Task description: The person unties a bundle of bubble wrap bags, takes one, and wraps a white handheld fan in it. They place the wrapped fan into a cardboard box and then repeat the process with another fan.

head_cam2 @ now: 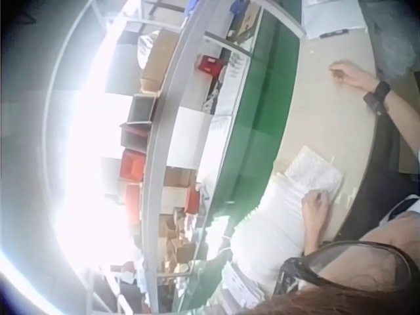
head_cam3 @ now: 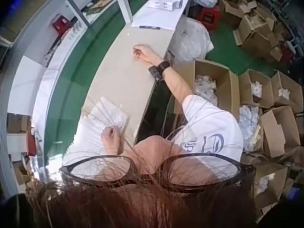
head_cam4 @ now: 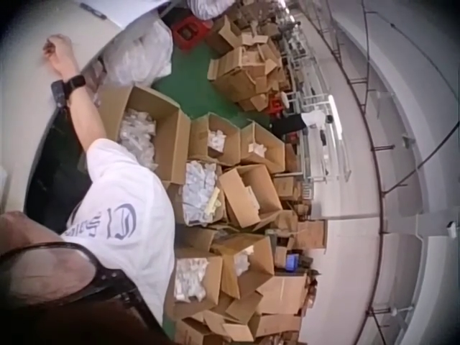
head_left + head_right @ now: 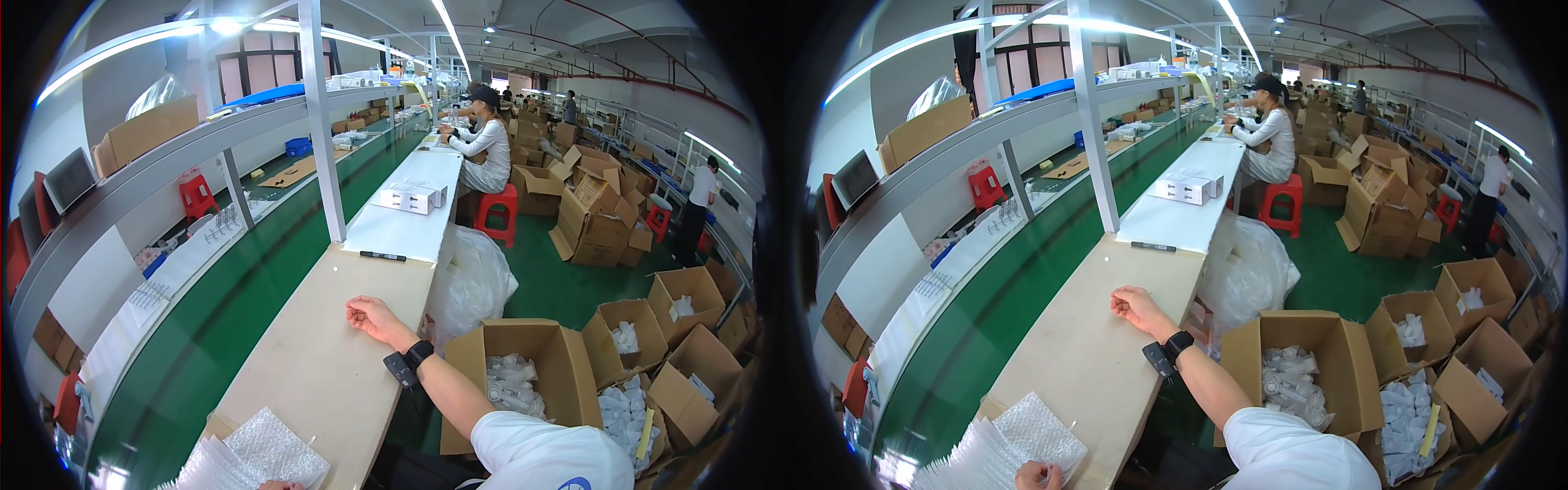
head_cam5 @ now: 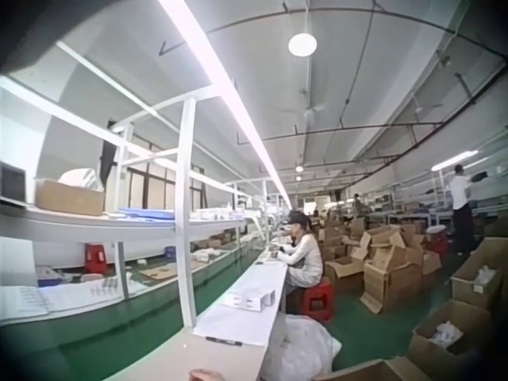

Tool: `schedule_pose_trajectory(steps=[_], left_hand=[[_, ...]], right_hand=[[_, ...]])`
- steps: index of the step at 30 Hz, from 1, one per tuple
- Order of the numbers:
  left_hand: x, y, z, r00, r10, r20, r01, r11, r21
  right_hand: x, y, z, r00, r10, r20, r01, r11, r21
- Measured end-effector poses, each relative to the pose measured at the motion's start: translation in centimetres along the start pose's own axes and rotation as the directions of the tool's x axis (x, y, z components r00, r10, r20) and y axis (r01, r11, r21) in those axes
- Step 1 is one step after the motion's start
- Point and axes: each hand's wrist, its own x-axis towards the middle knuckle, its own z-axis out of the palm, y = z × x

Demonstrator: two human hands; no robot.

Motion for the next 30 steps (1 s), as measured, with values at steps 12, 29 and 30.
schedule_pose_trajectory(steps=[12, 29, 30], left_hand=[[-0.03, 0.06, -0.17, 1.0, 0.024, -0.007, -0.024, 0.999, -0.037], [-0.3, 0.06, -0.07, 0.999, -0.045, 0.012, 0.045, 0.999, -0.029], [-0.33, 0.02, -0.03, 0.999, -0.046, 0.016, 0.047, 0.998, -0.03]], right_hand=[[-0.21, -0.05, -0.08, 1.0, -0.003, 0.015, 0.004, 1.0, -0.013], [-0.29, -0.32, 0.14, 1.0, 0.006, 0.002, -0.006, 1.0, -0.021], [-0.28, -0.28, 0.18, 1.0, 0.006, 0.003, -0.006, 1.0, -0.019]])
